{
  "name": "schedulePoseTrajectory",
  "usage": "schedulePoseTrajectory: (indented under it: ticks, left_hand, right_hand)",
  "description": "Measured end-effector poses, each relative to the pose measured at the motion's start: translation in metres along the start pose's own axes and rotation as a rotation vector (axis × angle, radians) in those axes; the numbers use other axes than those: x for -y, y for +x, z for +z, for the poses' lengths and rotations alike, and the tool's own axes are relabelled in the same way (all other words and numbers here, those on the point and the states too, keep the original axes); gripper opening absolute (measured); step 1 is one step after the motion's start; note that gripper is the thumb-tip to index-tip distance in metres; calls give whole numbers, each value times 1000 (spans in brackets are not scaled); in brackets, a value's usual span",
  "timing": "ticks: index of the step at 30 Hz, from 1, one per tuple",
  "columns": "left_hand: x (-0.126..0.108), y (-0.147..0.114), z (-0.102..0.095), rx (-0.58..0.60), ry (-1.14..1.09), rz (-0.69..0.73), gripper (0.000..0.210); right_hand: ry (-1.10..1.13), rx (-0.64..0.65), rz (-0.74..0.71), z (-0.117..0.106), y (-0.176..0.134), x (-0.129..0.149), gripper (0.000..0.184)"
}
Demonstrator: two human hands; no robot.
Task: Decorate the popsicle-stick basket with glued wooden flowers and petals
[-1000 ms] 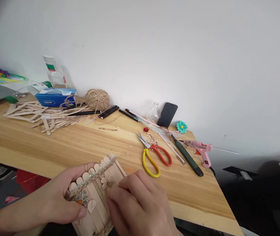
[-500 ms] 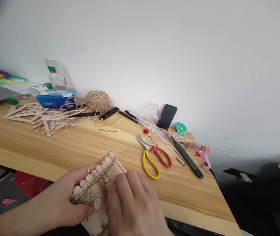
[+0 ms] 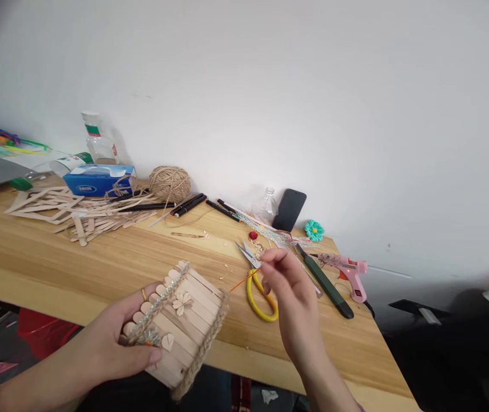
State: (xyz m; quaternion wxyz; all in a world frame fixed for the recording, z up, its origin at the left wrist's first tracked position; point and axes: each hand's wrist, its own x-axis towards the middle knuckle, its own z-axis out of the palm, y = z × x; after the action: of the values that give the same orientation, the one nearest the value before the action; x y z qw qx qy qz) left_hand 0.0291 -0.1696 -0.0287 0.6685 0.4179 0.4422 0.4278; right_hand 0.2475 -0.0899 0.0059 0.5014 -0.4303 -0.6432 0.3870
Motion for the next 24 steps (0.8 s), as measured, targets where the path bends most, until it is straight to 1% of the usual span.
schedulePoseTrajectory:
  ticks: [1,3,6,8,9,11,12,14,15,16,17,19,21,22,24]
  left_hand:
    - [1,1,-1,-40,14,13,58]
    - [4,4,-5,-128,76,30,55]
    - [5,7,-12,-263,173,33,54]
    - [4,8,-19,-306,206,46,52]
    - [3,8,-23,-311,226,53,51]
    - [-2,9,-33,-304,286,70,50]
    - [-6,11,-39,-293,330,72,48]
    - [-16,16,-51,-312,414,127,45]
    - [-22,20,-57,-309,475,158,46]
    - [-28,24,-63,-260,560,179,48]
    - [-35,28,-69,-187,666,178,47]
    - [-48,35,-78,-76,917,221,41]
    - [-59,39,-83,15,1147,250,35]
    - [-63,41,-83,34,1244,270,36]
    - [-67,43,-81,21,1419,339,41]
  right_hand:
    - [54,-21,54,-1,4,-6,11]
    - [46,-17,114,-5,13,-15,18]
    - [-22,95,205,-21,26,-24,26]
    - [-29,142,262,-34,33,-29,36]
    - [-25,133,277,-40,36,-30,39]
    - [-2,61,277,-49,39,-32,38]
    - [15,15,267,-51,40,-32,37]
    - [63,-50,252,-53,39,-31,36]
    - [92,-63,252,-52,37,-30,37]
    - [124,-68,256,-50,35,-30,37]
    - [158,-65,264,-46,32,-30,38]
    - [233,-53,286,-37,26,-31,38]
    - [298,-48,304,-27,18,-34,38]
    - [324,-50,309,-22,13,-35,38]
    - [361,-57,309,-12,4,-37,38]
